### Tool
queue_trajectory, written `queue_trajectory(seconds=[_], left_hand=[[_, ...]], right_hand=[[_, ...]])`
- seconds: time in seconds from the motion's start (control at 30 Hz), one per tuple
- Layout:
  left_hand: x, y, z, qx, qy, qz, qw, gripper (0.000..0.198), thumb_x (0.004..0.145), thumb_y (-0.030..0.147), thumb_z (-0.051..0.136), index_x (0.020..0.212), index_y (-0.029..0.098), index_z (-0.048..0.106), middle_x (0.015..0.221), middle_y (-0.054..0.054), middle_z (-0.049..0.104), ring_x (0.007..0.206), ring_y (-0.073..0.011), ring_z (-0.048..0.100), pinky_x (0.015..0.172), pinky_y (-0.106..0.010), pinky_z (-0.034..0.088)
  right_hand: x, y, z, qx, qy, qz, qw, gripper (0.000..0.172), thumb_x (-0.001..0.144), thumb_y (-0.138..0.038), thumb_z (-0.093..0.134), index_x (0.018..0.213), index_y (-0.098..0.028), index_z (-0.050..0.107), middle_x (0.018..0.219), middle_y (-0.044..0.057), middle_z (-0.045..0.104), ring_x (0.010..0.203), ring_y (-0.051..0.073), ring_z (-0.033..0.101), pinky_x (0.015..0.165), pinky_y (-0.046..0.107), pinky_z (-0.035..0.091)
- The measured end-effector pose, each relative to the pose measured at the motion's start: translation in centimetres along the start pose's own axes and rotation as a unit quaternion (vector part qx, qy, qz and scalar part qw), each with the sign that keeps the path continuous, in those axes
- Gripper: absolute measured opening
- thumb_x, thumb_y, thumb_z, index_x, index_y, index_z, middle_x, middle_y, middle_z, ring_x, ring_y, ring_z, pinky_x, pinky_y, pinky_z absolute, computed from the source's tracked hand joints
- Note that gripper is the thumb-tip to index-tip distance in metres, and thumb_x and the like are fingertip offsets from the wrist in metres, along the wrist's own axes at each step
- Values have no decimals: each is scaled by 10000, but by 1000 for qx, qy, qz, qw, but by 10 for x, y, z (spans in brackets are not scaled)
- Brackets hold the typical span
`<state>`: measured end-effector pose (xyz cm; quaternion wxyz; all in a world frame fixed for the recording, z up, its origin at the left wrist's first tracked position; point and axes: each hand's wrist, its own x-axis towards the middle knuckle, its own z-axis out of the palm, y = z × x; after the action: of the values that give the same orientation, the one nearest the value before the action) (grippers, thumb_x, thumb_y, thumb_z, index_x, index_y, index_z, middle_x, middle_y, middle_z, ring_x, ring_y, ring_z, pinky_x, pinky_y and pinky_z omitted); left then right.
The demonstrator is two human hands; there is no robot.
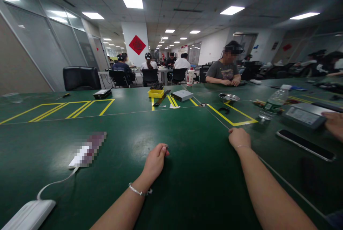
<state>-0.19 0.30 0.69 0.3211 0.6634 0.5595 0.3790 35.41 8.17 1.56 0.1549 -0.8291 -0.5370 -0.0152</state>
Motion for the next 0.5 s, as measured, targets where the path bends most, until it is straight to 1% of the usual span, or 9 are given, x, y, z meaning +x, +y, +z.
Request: queue_trajectory(seconds=[0.07,0.13,0.17,0.2,0.27,0.33,0.37,0.43,0.5], left_hand=[[0,0,0,2,-4,-1,1000,291,807,371,298,778,200,531,704,14,596,657,-126,527,631,-250,369],[1,0,0,4,-8,-1,1000,287,804,375,304,778,201,531,703,18,598,652,-126,527,626,-249,366],[1,0,0,5,-10,-1,1000,285,801,377,310,776,202,533,703,19,598,649,-125,526,622,-249,364],[1,0,0,8,-11,0,1000,283,797,381,318,771,202,536,698,20,595,642,-125,523,615,-248,362],[1,0,0,13,-11,-2,1000,266,781,385,353,773,202,545,684,22,585,625,-124,514,599,-247,358],[1,1,1,10,-5,-7,1000,229,752,370,409,812,201,551,676,23,573,619,-125,507,592,-245,360],[1,1,1,7,-1,-9,1000,217,737,353,434,835,200,552,676,23,568,623,-125,506,594,-244,363],[1,1,2,-2,3,-6,1000,201,715,310,464,858,201,553,688,22,564,637,-123,509,606,-243,371],[1,2,2,-7,4,1,1000,172,700,275,476,833,202,558,701,22,565,646,-121,511,614,-241,376]], right_hand=[[-7,-21,0,103,-15,-39,994,210,672,-172,469,807,-165,629,849,94,599,731,181,554,638,289,410],[-19,-49,0,243,-67,-73,965,170,657,-196,501,783,-168,612,771,50,604,681,143,544,637,264,408],[-28,-64,0,320,-107,-89,937,156,652,-210,516,773,-165,603,739,35,600,656,129,537,631,256,408],[-38,-79,-1,392,-156,-104,901,145,647,-220,533,764,-160,595,722,25,596,635,115,530,626,249,407],[-60,-106,-4,504,-266,-124,812,136,625,-223,578,738,-148,581,720,18,593,607,92,516,620,238,405],[-82,-126,-9,562,-368,-128,730,158,602,-223,623,725,-141,567,710,15,594,578,77,505,595,227,398],[-92,-134,-10,576,-407,-127,697,172,600,-228,636,726,-139,560,693,12,594,559,72,500,573,220,392],[-108,-144,-11,593,-458,-124,651,183,618,-250,642,723,-137,547,644,5,588,523,64,490,525,203,375],[-118,-150,-7,610,-477,-115,622,181,641,-270,638,697,-133,534,617,3,582,503,56,487,498,187,365]])
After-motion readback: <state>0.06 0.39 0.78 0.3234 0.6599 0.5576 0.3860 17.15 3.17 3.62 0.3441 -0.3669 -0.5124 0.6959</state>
